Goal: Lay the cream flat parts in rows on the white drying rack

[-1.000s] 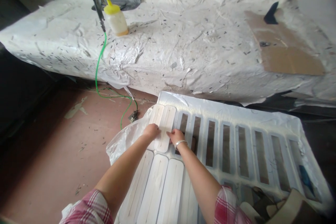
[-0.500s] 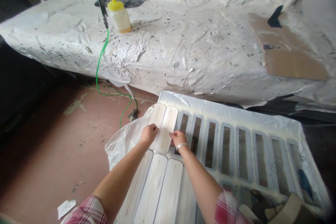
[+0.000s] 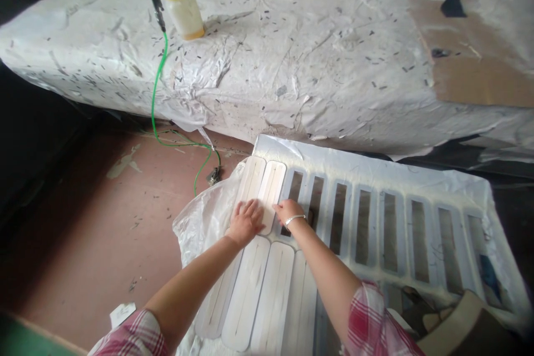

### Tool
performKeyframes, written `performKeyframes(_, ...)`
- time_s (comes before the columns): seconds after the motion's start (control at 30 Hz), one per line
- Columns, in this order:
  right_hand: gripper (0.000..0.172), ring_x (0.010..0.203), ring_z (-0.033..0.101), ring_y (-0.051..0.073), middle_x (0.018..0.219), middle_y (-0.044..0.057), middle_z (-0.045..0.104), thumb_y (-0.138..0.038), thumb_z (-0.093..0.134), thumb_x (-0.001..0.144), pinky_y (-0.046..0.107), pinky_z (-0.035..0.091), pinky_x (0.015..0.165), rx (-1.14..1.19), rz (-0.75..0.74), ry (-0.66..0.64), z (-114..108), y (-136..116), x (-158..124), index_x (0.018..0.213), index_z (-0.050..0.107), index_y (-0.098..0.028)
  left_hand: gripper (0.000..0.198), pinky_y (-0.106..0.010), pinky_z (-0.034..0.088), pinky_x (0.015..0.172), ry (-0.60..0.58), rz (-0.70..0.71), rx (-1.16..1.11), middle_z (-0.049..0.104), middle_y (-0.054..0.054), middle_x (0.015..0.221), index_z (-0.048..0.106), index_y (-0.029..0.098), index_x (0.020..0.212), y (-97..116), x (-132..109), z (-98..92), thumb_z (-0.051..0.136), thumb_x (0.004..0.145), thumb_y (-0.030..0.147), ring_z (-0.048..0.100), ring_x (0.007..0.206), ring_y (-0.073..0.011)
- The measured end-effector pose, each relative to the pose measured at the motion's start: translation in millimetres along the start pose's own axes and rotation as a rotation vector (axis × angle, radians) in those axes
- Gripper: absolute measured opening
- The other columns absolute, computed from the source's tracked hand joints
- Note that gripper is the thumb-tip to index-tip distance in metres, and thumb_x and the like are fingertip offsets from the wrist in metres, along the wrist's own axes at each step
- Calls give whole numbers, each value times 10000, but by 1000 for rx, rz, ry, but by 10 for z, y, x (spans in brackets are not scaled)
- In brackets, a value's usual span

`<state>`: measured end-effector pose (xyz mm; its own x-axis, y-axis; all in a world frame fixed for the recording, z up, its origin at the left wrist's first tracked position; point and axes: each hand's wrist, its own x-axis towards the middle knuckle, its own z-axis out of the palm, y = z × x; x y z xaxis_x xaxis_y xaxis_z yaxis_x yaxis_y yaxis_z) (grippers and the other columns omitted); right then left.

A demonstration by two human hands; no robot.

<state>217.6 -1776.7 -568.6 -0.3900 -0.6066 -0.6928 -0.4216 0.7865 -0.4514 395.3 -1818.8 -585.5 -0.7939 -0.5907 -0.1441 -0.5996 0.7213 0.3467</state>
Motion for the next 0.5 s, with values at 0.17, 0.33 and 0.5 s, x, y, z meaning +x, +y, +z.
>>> performKeyframes(0.17,514,413,595,150,625,105,685,-601,520,830,232,441,400,94,54,-176,179,38,-155,598,583,-146,397,-397,366,1091,51,3,-237,546,-101,1328,545,114,1247,17,-62,98,390,882,99,450,1283,-201)
performKeyframes(0.33,368,469,618,117,726,70,717,-477,518,876,201,436,419,112,42,-135,318,79,-258,708,614,-164,445,-331,448,1024,42,-29,-269,538,-131,1323,535,70,1255,-71,-118,129,413,829,38,521,1199,-197)
performKeyframes(0.5,323,483,619,129,622,58,687,-366,528,870,224,467,522,19,2,-78,295,55,-264,633,616,-164,301,-404,479,924,-22,-36,-70,591,-70,1260,629,160,1134,-120,-194,-54,534,848,147,528,1119,-249)
